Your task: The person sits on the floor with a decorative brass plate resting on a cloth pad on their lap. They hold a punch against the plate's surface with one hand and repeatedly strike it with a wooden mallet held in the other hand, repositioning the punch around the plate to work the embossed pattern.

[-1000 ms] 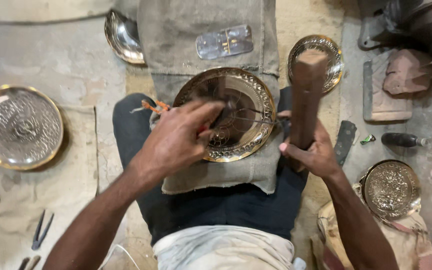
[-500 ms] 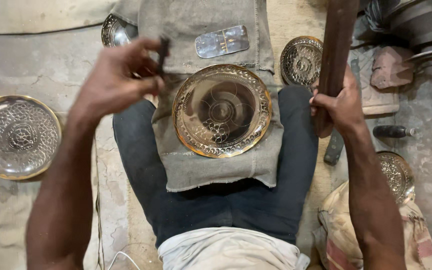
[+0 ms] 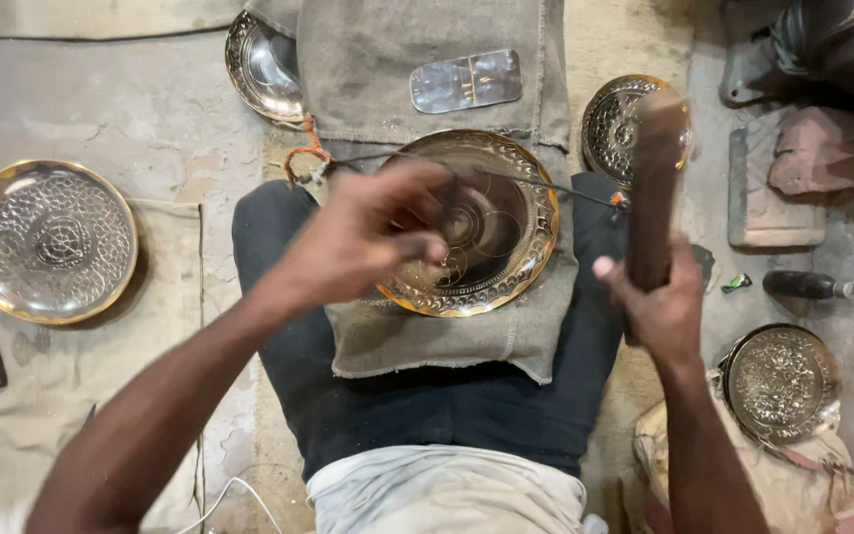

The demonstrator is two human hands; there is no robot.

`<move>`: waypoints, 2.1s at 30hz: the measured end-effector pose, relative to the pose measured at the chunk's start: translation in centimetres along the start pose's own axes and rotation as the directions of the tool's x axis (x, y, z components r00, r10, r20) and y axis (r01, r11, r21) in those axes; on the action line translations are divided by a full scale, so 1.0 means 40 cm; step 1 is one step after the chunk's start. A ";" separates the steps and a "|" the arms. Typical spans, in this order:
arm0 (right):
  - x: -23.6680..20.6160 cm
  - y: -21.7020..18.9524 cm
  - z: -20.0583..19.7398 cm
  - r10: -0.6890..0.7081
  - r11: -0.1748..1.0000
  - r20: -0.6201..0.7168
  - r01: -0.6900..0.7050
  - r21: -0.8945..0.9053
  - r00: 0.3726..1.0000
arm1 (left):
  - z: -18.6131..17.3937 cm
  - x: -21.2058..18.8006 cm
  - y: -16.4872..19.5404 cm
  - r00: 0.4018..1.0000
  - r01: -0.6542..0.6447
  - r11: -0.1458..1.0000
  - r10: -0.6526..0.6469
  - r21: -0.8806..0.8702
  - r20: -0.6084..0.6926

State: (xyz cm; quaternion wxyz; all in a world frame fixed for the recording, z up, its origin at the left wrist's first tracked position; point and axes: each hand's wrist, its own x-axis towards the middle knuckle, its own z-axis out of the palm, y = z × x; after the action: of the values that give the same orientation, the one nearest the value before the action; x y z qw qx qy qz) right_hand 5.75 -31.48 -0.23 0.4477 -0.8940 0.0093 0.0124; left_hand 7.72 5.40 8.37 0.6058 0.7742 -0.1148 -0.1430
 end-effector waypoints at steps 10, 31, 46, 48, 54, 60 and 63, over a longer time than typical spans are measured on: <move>-0.135 0.064 -0.005 -0.185 0.969 -0.079 0.169 -0.180 0.980 | 0.110 0.143 0.005 0.837 -0.254 0.837 -0.062 0.486 0.544; -0.004 0.022 -0.070 -0.308 0.948 0.063 0.312 -0.062 0.949 | 0.122 0.083 -0.029 0.941 -0.161 0.864 -0.011 0.476 0.337; 0.230 -0.233 -0.156 -0.480 0.672 0.464 0.652 -0.351 0.744 | 0.172 -0.026 -0.078 0.950 -0.173 0.953 0.228 0.248 -0.215; 0.231 -0.258 -0.149 -0.355 0.739 0.502 0.565 -0.367 0.789 | 0.195 -0.044 -0.084 0.928 -0.151 0.958 0.222 0.242 -0.300; 0.243 -0.360 -0.144 -0.443 0.322 0.661 0.796 -0.513 0.606 | 0.265 -0.077 -0.089 0.767 -0.060 0.988 0.136 0.141 -0.627; 0.248 -0.479 -0.149 -0.406 -0.038 0.729 0.787 -0.616 0.551 | 0.319 -0.077 -0.090 0.654 0.011 1.000 0.003 0.014 -0.756; 0.252 -0.515 -0.137 -0.467 0.044 0.679 0.782 -0.621 0.566 | 0.329 -0.076 -0.098 0.643 -0.024 1.000 0.022 0.008 -0.766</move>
State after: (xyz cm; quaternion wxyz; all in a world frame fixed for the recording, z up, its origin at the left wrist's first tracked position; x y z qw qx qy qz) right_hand 16.48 -23.59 19.21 -0.1519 -0.8726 -0.4613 -0.0517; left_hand 0.17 -4.51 1.86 0.6004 0.7597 0.1424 0.2050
